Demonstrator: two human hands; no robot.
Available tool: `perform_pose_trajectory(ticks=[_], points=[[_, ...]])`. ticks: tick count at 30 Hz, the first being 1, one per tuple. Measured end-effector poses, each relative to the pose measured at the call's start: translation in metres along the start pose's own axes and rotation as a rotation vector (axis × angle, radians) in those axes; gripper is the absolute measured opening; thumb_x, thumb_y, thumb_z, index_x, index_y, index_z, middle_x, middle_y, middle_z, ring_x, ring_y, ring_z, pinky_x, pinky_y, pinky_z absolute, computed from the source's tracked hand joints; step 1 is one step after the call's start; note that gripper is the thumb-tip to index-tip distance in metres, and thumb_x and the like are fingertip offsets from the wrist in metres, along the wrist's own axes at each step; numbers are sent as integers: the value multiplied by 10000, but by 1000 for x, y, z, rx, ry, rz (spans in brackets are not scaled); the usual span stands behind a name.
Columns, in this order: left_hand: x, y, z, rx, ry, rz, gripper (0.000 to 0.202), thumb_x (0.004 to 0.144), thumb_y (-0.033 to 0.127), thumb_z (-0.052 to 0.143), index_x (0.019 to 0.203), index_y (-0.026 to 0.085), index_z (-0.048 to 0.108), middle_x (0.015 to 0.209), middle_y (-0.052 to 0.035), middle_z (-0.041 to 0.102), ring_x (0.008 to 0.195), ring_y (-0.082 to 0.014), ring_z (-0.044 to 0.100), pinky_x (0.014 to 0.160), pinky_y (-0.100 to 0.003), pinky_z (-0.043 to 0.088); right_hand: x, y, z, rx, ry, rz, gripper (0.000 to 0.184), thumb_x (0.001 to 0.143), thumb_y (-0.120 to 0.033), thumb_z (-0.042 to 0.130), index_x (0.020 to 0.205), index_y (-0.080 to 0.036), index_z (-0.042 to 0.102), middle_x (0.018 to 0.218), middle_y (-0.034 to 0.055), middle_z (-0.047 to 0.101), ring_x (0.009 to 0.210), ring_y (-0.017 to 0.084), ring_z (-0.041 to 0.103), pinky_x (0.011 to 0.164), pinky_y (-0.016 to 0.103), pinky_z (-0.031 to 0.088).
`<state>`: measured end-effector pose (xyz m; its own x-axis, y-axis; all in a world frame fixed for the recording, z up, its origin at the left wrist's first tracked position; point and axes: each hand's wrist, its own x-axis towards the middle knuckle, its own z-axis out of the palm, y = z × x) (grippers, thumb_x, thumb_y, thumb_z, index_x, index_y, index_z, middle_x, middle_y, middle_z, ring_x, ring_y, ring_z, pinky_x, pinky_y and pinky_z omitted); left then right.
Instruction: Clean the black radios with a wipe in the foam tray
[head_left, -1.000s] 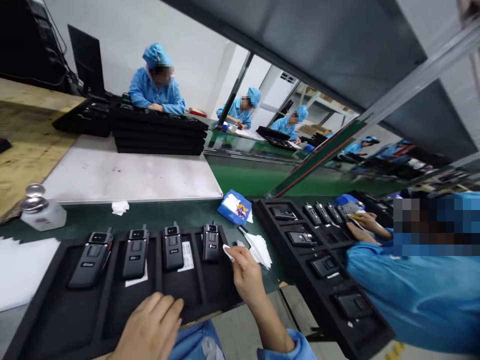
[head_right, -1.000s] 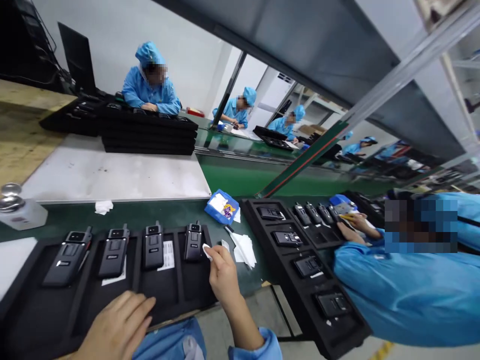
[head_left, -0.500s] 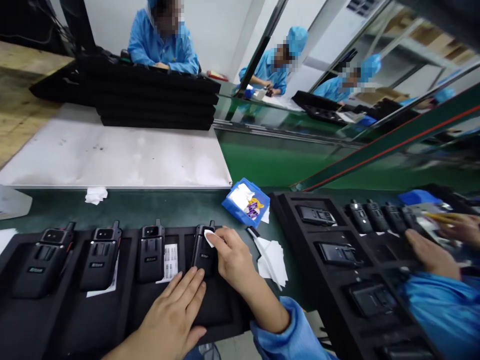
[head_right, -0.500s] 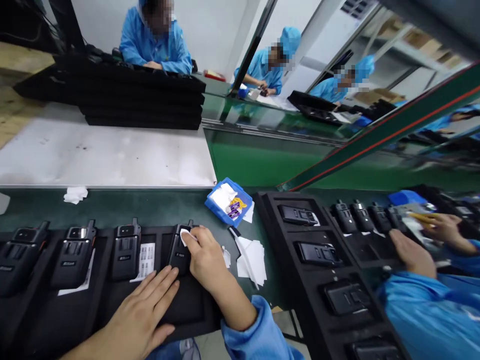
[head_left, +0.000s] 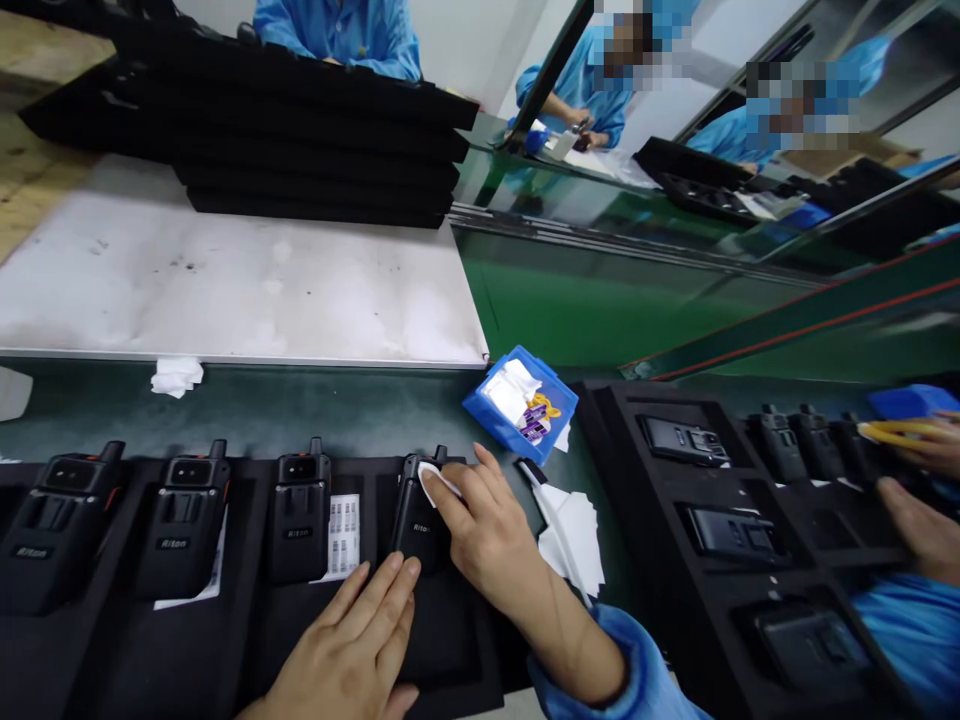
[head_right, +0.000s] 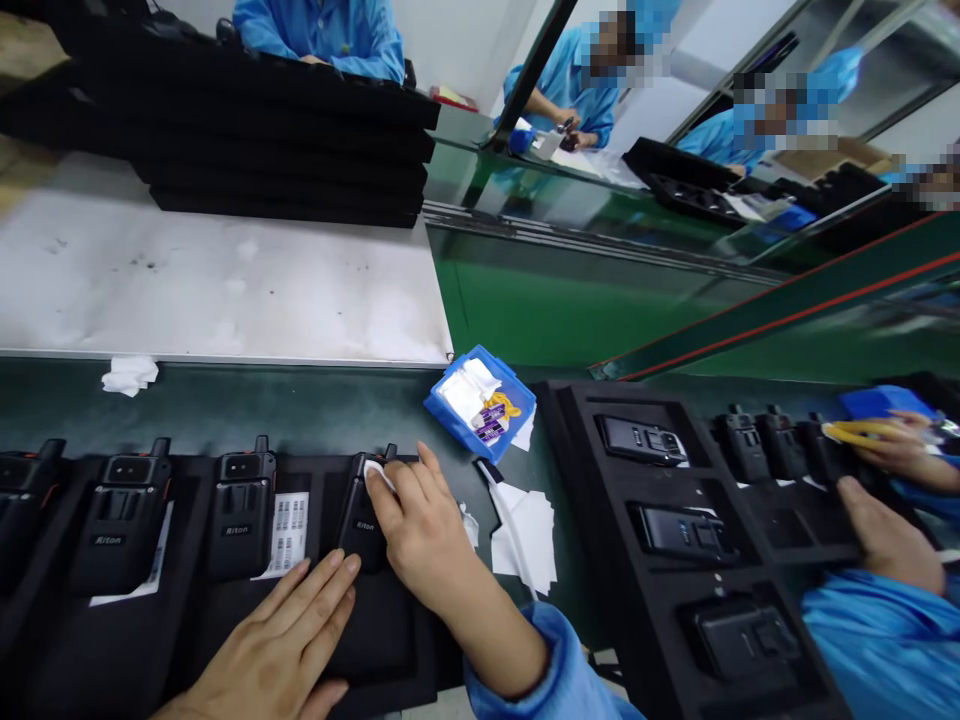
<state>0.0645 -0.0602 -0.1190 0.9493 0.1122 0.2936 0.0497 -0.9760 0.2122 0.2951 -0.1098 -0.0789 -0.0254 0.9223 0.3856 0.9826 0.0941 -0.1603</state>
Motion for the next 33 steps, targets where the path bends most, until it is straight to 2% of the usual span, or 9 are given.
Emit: perform_pose_trajectory(ticks=[5, 11, 15, 26, 33], points=[[1, 2, -2, -27, -9, -20, 505, 880, 343, 591, 1323, 101, 581, 1568, -125, 416, 1500, -262, 280, 1240, -356, 190, -1, -2, 1, -30, -1, 8, 510, 905, -10, 379, 1345, -196, 559, 1050, 88, 627, 960, 209, 566, 1118, 569, 426], [3, 1, -5, 24, 2, 5, 489, 912, 432, 575, 1269, 101, 622, 1513, -127, 493, 1506, -268, 251, 1261, -387, 48, 2, -3, 2, -62, 13, -3, 445, 898, 6, 396, 1260, -139, 609, 1035, 105, 628, 955, 216, 562, 1092, 574, 444], [3, 2, -1, 5, 45, -23, 502, 922, 502, 579, 1220, 105, 654, 1486, -128, 523, 1525, -265, 190, 1263, -383, 17, 4, -5, 1, -65, 10, -26, 417, 893, 21, 411, 1225, -100, 632, 1032, 111, 630, 952, 213, 569, 1086, 573, 447], [6, 0, -7, 26, 50, -2, 454, 938, 463, 565, 1185, 100, 679, 1452, -127, 556, 1536, -264, 138, 1258, -375, 33, 2, -5, 3, -76, 45, 13, 424, 887, 39, 421, 1211, -110, 650, 1028, 104, 635, 927, 206, 564, 1081, 555, 444], [3, 0, -3, 25, 35, -5, 497, 933, 497, 572, 1219, 101, 666, 1467, -121, 544, 1540, -258, 116, 1258, -370, 15, 3, -5, 3, -79, 38, 24, 428, 893, 26, 415, 1219, -120, 651, 1038, 100, 636, 936, 207, 562, 1091, 545, 434]])
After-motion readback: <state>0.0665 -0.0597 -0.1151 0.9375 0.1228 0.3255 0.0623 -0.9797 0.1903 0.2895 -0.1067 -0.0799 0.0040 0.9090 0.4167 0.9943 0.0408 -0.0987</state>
